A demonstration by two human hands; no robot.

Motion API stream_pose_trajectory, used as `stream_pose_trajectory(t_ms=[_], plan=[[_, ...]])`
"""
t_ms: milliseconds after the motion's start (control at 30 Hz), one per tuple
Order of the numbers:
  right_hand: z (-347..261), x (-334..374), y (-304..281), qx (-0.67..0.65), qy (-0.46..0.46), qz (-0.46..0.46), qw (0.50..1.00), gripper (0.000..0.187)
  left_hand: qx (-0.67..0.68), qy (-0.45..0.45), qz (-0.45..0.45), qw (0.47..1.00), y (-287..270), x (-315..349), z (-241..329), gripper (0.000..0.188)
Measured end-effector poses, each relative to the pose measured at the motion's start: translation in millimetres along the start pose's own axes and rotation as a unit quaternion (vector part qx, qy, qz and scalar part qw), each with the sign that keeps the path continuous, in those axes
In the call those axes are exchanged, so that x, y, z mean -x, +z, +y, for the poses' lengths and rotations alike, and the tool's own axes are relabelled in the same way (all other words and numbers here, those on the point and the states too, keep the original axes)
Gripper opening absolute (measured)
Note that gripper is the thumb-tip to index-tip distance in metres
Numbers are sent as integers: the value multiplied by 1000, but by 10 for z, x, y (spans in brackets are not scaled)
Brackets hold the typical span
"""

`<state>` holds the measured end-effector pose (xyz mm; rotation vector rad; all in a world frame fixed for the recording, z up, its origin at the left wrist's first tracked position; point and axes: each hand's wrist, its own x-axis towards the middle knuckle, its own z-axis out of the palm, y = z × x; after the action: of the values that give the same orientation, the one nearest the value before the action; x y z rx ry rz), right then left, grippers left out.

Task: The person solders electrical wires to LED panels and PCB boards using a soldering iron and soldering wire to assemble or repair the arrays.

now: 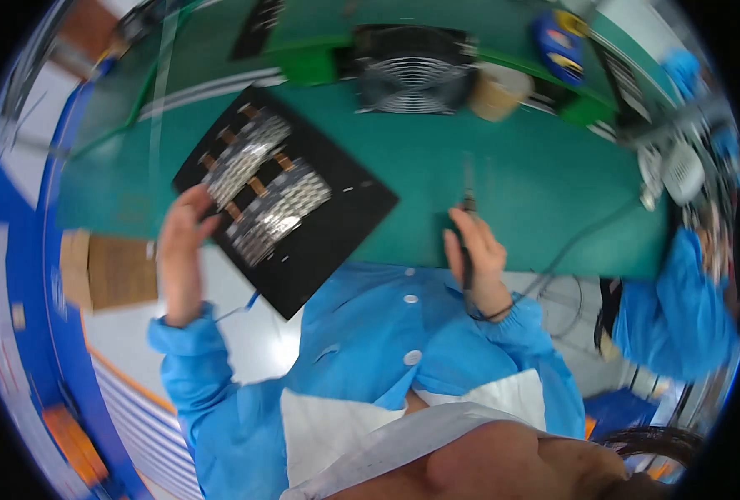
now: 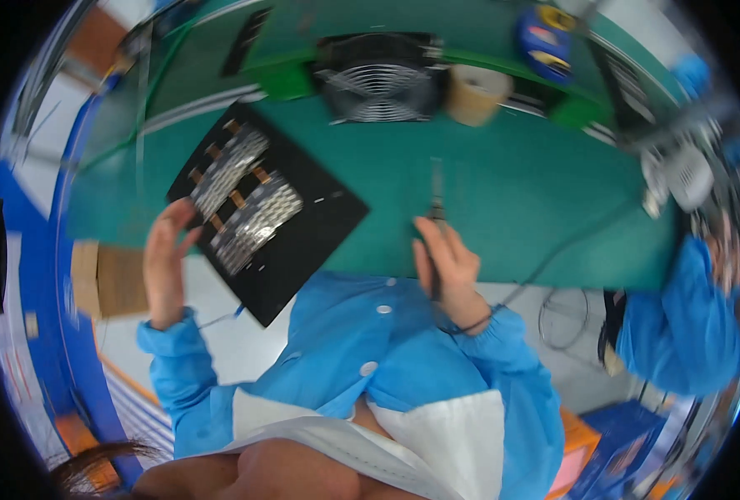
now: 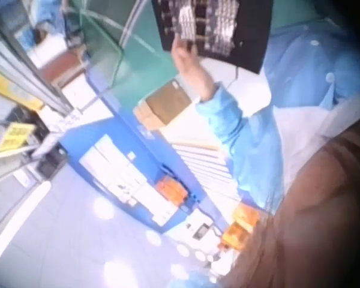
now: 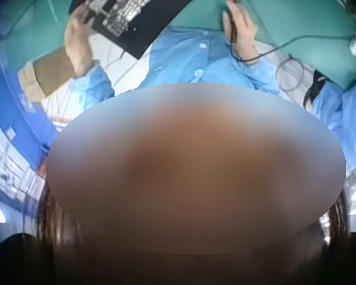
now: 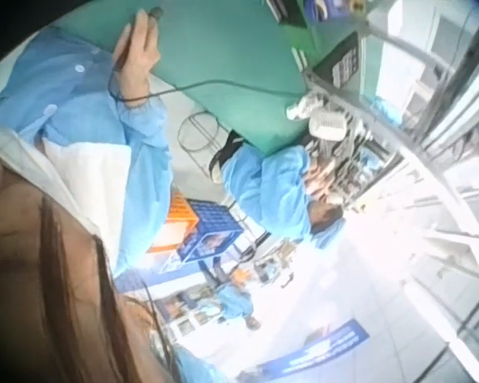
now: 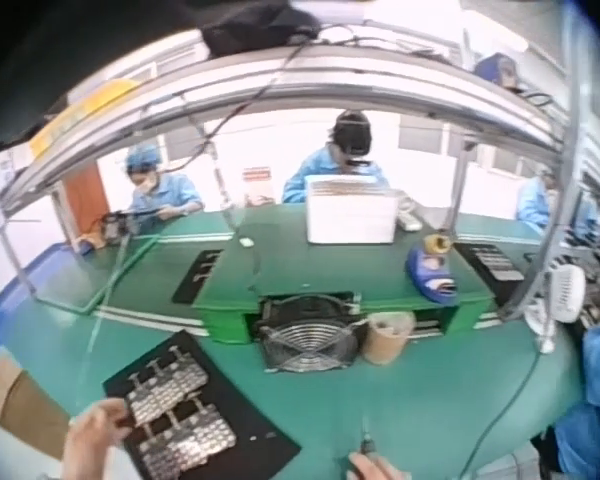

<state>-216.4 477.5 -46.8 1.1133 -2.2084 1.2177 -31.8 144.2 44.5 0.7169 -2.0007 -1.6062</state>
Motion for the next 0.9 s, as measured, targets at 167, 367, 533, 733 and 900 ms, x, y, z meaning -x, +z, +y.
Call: stream_pose_trajectory(t_ms=[167, 367, 533, 733, 900], plan=[[-48, 37, -10, -60, 45, 4, 997, 41, -272, 30, 116, 955, -1229, -1058, -943, 40], [-112, 153, -3, -106, 14, -52, 993, 50, -580, 77, 83, 807, -1616, -1667, -1695, 34], [-177, 197, 4, -92, -15, -45, 995, 53, -649, 86, 90, 750, -1094, -1213, -1313, 30], [-213, 136, 115, -80, -37, -33, 996, 62, -670, 102, 62, 733, -1154, -1048, -1353, 28], [-244, 143, 98, -88, -4, -49, 995, 63, -608, 95, 7, 788, -763, -803, -1116, 27]])
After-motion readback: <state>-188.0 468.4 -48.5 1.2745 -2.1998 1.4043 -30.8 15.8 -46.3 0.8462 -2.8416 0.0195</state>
